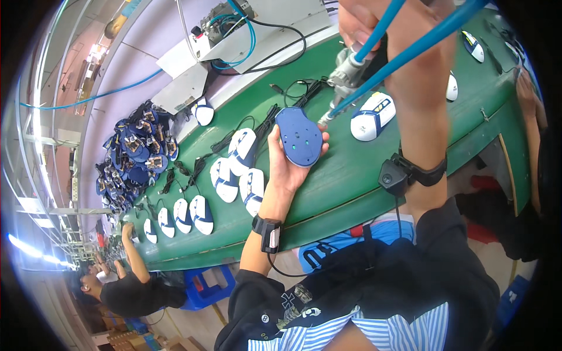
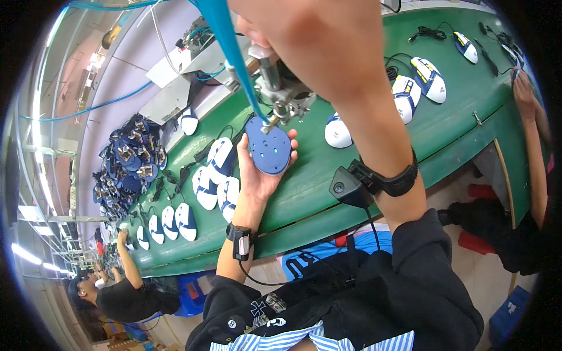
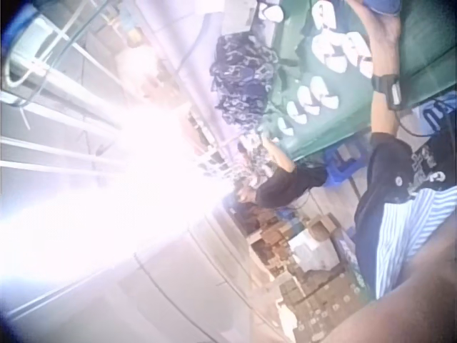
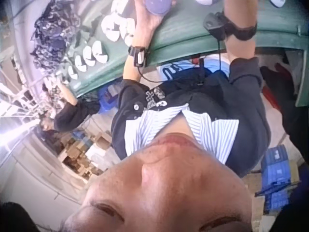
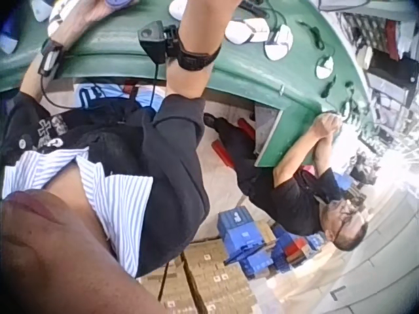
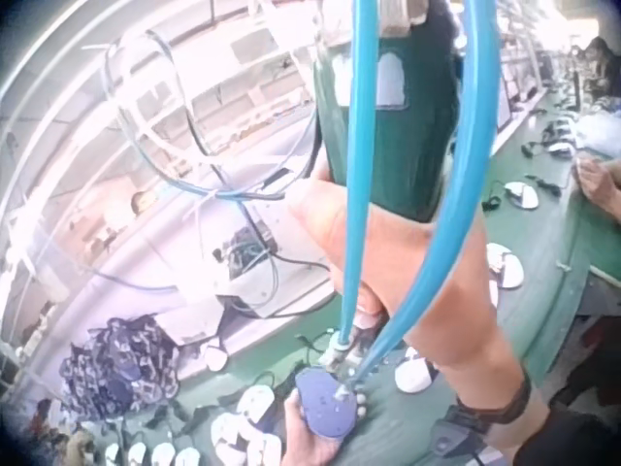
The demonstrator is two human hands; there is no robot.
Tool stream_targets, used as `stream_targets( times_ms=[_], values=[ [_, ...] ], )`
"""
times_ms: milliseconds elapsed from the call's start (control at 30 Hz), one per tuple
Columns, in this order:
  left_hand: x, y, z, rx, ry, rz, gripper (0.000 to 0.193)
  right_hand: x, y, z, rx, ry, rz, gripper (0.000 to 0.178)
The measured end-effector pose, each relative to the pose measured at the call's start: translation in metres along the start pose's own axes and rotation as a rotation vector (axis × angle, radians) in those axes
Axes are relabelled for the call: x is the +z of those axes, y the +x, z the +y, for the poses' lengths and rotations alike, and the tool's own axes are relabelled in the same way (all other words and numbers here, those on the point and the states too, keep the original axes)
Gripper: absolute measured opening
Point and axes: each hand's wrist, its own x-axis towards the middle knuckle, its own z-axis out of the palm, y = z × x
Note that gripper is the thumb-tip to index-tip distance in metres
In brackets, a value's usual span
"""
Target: Assembling computer mice on an industrial assembly line using a pneumatic screwdriver.
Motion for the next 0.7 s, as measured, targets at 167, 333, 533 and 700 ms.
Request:
stream_targets(
  times_ms=[167, 333, 533, 700],
  values=[
    [-0.027, 0.005, -0.001, -0.062, -0.045, -0.056, 0.068, 0.033, -0.007, 0.052, -0.034, 0.028, 0.049, 0.012],
    [-0.033, 0.005, 0.006, -0.048, 0.011, 0.005, 0.065, 0.048, -0.017, 0.068, -0.003, 0.118, -0.066, 0.010],
    [-0.046, 0.006, 0.011, -0.066, 0.033, 0.006, 0.066, 0.068, -0.025, 0.076, 0.021, 0.097, 0.061, 0.013],
    [-0.050, 0.003, 0.007, -0.076, 0.033, 0.001, 0.067, 0.059, -0.025, 0.102, -0.076, 0.055, -0.043, 0.014]
  ],
)
